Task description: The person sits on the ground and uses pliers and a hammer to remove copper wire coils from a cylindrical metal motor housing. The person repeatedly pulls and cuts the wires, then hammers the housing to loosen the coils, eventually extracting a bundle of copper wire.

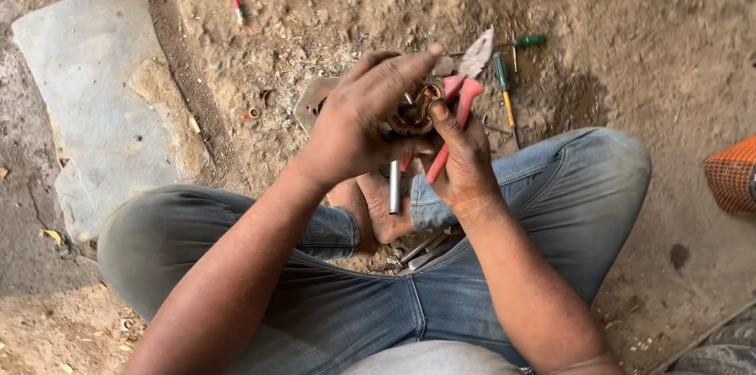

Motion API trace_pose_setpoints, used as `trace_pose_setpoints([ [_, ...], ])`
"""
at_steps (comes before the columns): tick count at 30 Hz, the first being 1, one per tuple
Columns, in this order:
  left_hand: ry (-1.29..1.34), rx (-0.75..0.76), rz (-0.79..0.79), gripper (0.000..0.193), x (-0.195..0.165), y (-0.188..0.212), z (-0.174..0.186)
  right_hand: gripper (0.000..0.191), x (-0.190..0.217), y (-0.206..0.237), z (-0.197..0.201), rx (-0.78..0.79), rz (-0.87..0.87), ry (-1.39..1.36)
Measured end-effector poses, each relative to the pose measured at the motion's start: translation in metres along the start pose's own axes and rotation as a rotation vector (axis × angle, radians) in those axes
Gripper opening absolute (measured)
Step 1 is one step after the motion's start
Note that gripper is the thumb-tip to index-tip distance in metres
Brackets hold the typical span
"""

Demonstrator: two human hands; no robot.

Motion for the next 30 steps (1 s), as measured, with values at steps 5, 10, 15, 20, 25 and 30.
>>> trace_pose_setpoints([
  [5, 0.319, -0.006, 0.663, 0.067, 0.033, 0.009, 0.001, 0.054, 0.026, 0.001, 0.0, 0.022, 0.218, 0.269],
  [10, 1.324, 0.174, 1.148, 0.079, 0.047, 0.035, -0.033, 0.046, 0.038, 0.0, -0.005, 0.094, 0.177, 0.727],
  [15, 1.188, -0.047, 1.013, 0.065, 0.067, 0.047, -0.043, 0.058, 0.05, 0.011, -0.035, 0.269, 0.684, 1.258],
  [20, 1.397, -0.607, 1.027, 0.061, 0.103, 0.049, -0.013, 0.059, 0.049, 0.021, -0.056, 0.112, 0.568, 1.115],
  [25, 1.406, -0.789, 0.904, 0.066, 0.108, 0.043, 0.015, 0.059, 0.021, 0.015, -0.081, 0.19, 0.65, 1.233],
  [30, 1.399, -0.83, 0.907, 0.076, 0.101, 0.043, 0.016, 0.063, 0.023, 0.024, -0.085, 0.128, 0.894, 1.25],
])
Point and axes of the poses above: each hand's wrist, its own y-axis away from the middle knuckle, its own z-axis out of the back of the hand, x = y × z, the point moved 4 cm from there along -y, towards the middle knuckle, and after that the axes turned 1 degree about z, right-handed, at the moved point
